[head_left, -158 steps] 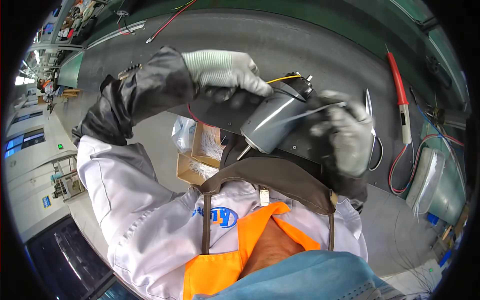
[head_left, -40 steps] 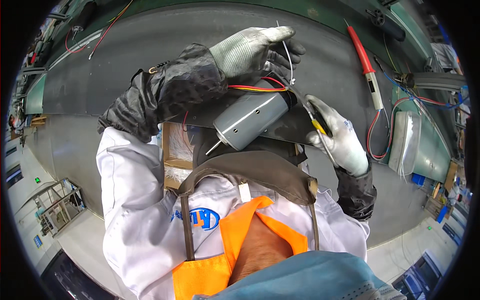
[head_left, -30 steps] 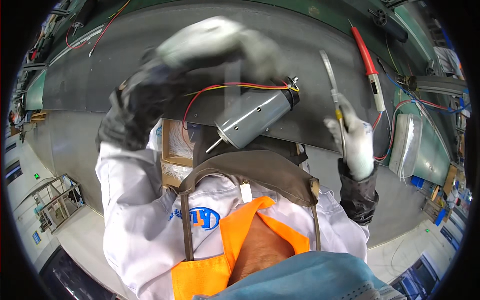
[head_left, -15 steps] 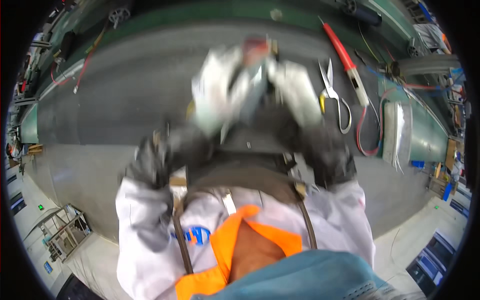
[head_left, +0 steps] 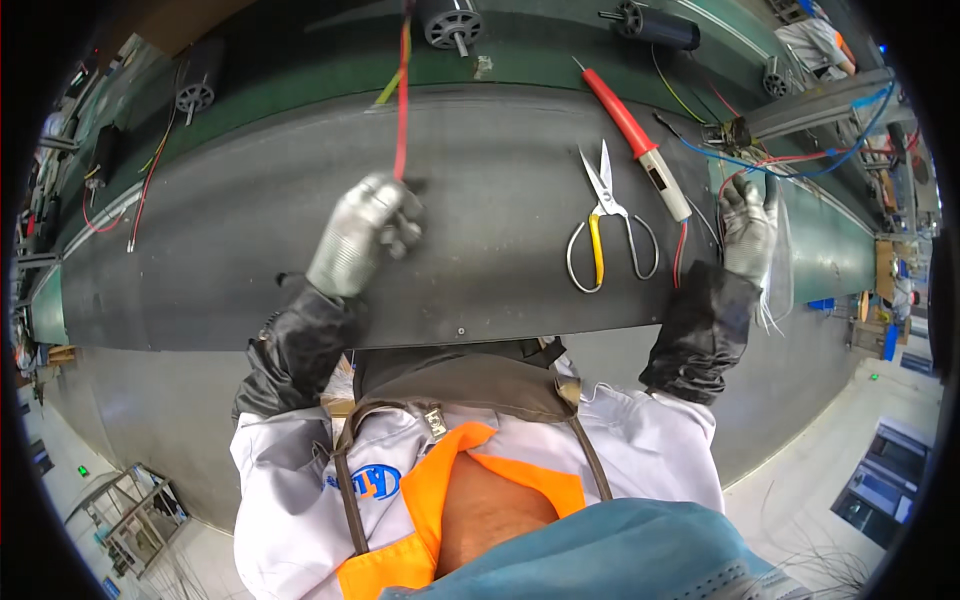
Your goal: Assembling and wiring small electric motors on an industrial assembly line.
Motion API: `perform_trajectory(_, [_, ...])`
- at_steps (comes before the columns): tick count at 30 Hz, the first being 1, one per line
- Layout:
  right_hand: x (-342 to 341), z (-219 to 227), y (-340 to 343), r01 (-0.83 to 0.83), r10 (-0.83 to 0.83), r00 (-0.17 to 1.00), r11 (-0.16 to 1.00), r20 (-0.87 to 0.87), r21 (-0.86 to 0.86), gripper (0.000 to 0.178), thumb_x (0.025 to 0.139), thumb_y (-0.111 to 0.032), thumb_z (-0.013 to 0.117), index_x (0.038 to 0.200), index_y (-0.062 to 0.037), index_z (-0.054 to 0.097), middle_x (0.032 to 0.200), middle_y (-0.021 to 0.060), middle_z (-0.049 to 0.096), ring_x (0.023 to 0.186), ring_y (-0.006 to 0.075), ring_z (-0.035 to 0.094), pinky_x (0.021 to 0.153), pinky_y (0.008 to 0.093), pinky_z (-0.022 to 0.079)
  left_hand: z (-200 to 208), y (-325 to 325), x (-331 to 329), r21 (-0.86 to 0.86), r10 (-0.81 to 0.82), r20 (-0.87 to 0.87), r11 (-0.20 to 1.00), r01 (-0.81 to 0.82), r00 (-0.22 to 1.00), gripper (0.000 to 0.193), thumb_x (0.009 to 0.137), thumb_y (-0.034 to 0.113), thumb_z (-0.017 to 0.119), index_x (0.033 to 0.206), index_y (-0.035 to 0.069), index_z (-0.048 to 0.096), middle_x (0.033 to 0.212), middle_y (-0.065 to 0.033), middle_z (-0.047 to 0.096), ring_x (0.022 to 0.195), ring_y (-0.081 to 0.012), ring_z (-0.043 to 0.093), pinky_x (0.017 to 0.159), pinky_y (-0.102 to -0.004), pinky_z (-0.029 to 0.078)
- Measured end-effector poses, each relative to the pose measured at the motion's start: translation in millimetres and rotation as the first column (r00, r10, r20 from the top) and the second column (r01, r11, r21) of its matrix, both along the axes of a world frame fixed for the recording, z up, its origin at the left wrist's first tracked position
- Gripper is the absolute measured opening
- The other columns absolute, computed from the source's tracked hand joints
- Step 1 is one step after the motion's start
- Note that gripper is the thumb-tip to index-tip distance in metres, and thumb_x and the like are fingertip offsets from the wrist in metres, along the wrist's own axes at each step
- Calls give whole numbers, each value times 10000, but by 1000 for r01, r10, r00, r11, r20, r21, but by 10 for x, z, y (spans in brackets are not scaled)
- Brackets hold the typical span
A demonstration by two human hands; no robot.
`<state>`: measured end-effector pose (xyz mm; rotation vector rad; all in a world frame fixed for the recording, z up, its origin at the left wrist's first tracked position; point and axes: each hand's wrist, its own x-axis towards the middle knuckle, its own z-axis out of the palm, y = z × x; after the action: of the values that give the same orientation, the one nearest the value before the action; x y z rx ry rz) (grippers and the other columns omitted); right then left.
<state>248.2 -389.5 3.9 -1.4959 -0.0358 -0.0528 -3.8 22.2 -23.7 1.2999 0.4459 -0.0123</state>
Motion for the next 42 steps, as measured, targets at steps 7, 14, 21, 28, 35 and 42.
perform_trajectory(7, [-505,216,1282,-790,676,609,565,-415,-239,332,971,-248,680,1182,9,686,897,122,706,676,177,675,616,278,563,110,-358,122,-409,-106,136,900,154,985,456,1031,341,598,1290,-34,604,996,-76,697,864,-172,682,769,-323,558])
perform_trajectory(14, [-1272,-140,1610,-790,859,511,486,36,-373,413,946,-273,715,1210,43,678,898,127,727,718,156,683,632,262,542,273,-454,267,-382,156,183,921,-76,971,379,1026,320,626,1196,-15,675,972,-83,728,853,-121,691,624,-243,512])
perform_trajectory(21, [-1578,102,1837,-701,710,702,703,57,-120,465,990,-155,624,1412,27,557,823,96,714,714,126,663,667,251,535,238,-532,231,-449,241,213,885,-124,947,376,1039,291,603,1237,-23,664,997,-94,731,885,-127,694,707,-236,524])
perform_trajectory(28, [-1655,104,1996,-630,632,773,775,50,-57,543,1002,-181,576,1463,80,459,735,120,699,599,155,653,586,258,534,234,-550,231,-546,259,289,835,-63,922,356,1058,257,567,1239,-36,658,1045,-106,726,950,-150,689,801,-264,533])
perform_trajectory(35, [-1701,48,2076,-640,635,768,767,87,54,547,999,-171,580,1471,74,451,981,172,708,626,167,662,579,274,545,236,-583,178,-634,281,292,772,-35,914,353,1058,259,564,1234,-32,658,1048,-106,726,894,-158,683,731,-294,545])
perform_trajectory(42, [-1759,-48,2205,-605,590,795,752,142,260,550,981,-68,578,1496,53,426,970,122,709,749,154,677,672,262,554,15,-608,207,-654,183,404,743,143,896,426,1063,303,540,1304,-45,589,1075,-152,725,686,-145,607,557,-293,462])
